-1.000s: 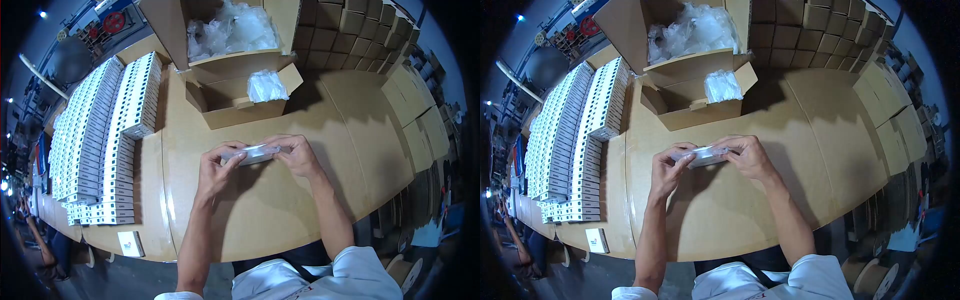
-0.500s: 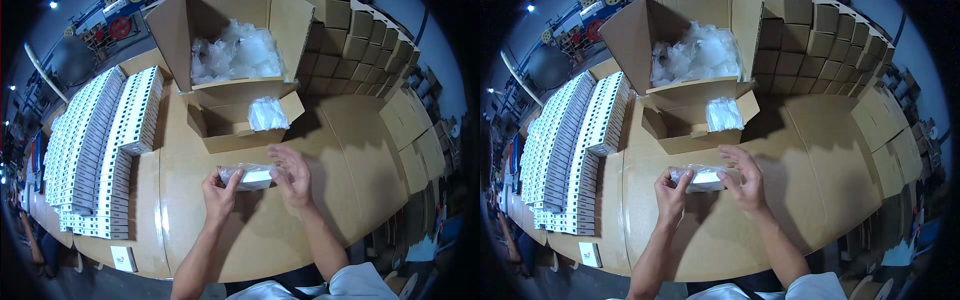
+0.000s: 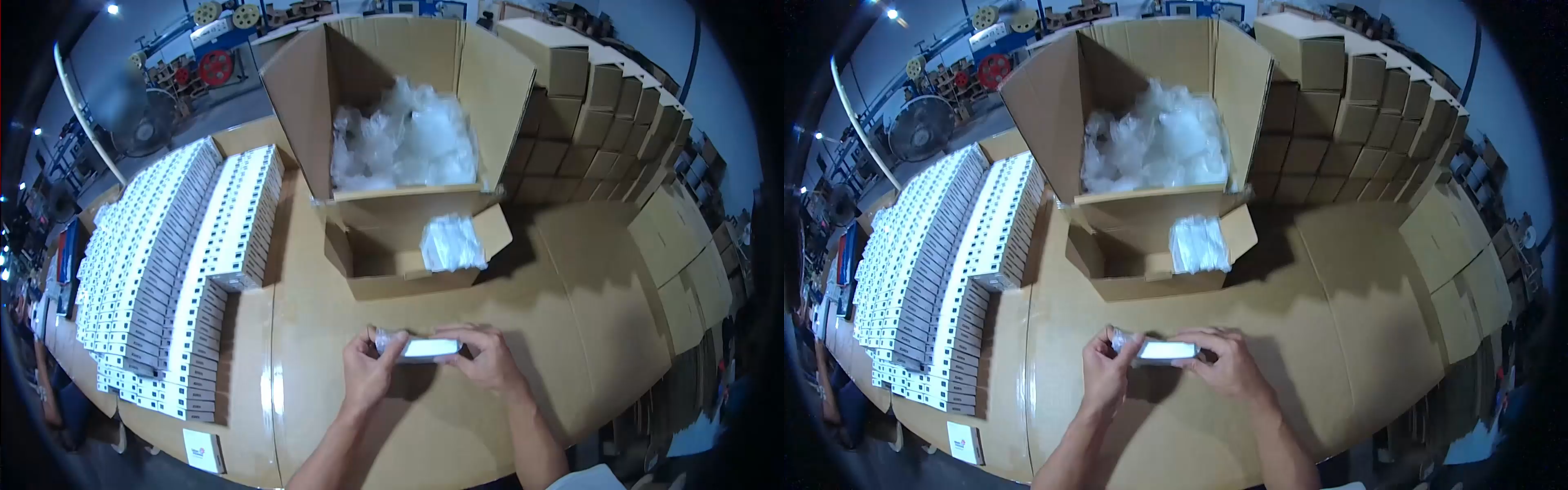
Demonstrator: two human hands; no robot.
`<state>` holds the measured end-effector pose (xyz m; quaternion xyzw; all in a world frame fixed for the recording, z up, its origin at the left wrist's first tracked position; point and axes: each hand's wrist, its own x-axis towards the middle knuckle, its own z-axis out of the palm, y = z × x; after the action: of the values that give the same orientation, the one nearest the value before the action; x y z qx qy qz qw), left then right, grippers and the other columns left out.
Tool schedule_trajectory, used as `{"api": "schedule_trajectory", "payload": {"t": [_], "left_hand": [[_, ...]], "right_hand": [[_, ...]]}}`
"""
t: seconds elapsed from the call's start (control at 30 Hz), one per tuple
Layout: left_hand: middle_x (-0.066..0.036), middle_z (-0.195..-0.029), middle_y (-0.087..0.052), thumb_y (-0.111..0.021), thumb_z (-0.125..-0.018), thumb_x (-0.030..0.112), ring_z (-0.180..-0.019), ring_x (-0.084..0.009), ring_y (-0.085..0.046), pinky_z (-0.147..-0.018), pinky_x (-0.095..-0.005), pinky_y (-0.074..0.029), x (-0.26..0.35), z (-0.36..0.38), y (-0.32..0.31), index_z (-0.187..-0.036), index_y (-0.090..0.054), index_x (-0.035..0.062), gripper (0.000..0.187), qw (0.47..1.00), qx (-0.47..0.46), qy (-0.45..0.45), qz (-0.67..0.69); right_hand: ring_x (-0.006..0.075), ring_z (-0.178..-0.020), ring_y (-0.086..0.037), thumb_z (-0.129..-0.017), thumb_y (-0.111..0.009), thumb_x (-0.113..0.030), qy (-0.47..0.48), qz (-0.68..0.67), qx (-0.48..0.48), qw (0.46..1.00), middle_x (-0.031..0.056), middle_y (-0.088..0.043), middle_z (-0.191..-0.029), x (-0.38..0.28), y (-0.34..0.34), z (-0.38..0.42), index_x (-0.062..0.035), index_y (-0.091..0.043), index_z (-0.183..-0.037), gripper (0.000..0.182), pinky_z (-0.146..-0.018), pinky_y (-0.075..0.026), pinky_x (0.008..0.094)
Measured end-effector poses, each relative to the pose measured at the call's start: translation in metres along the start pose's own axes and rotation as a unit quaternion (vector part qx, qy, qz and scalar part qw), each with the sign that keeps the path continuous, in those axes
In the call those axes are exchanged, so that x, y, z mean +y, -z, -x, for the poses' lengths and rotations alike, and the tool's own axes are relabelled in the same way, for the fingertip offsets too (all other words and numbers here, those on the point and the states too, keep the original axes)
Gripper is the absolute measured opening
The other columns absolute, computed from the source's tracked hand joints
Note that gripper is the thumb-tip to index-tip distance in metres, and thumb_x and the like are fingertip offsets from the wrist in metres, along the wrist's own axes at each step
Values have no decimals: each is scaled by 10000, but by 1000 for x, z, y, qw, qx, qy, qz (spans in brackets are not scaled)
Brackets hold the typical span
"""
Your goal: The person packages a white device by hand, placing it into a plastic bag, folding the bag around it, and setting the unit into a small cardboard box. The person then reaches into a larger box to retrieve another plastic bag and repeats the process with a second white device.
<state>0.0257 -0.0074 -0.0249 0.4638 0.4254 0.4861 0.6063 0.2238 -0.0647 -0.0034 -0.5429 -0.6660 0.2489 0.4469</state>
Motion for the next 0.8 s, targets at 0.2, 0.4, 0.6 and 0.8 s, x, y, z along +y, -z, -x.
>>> {"api": "schedule_trajectory", "payload": {"t": [0.2,0.4,0.6,0.8], "left_hand": [[-107,-1159,-640,-806,-795,29,-1063,-226,-595,-1012,-384,-445,30,-1,-4,-1097,-618,28,356,964,1,-233,-131],[-12,-1082,-733,-875,-700,193,-1099,-291,-606,-1152,-561,-309,36,-9,14,-1111,-712,108,450,859,-174,-310,-368],[-54,-1051,-699,-850,-741,260,-1059,-282,-613,-1207,-588,-208,36,-9,24,-1156,-676,108,476,885,-191,-252,-342],[-83,-1108,-714,-813,-823,252,-1101,-253,-645,-1176,-509,-280,56,-10,45,-1239,-615,58,500,887,-115,-253,-370]], "right_hand": [[321,-1019,-699,-763,-828,-98,-30,-17,-4,999,182,-704,-1165,-1,3,-4,-51,-740,-1093,345,-863,-546,401],[298,-1046,-675,-750,-798,-14,-73,-45,-34,996,165,-677,-1235,-6,4,-2,-27,-732,-1095,352,-882,-536,370],[273,-971,-656,-716,-767,76,25,54,-26,998,132,-704,-1112,-22,7,-5,-30,-730,-1116,416,-844,-538,364],[225,-844,-679,-759,-742,98,-2,6,6,1000,128,-712,-1034,-24,7,-2,-39,-697,-1167,433,-751,-546,324]]}}
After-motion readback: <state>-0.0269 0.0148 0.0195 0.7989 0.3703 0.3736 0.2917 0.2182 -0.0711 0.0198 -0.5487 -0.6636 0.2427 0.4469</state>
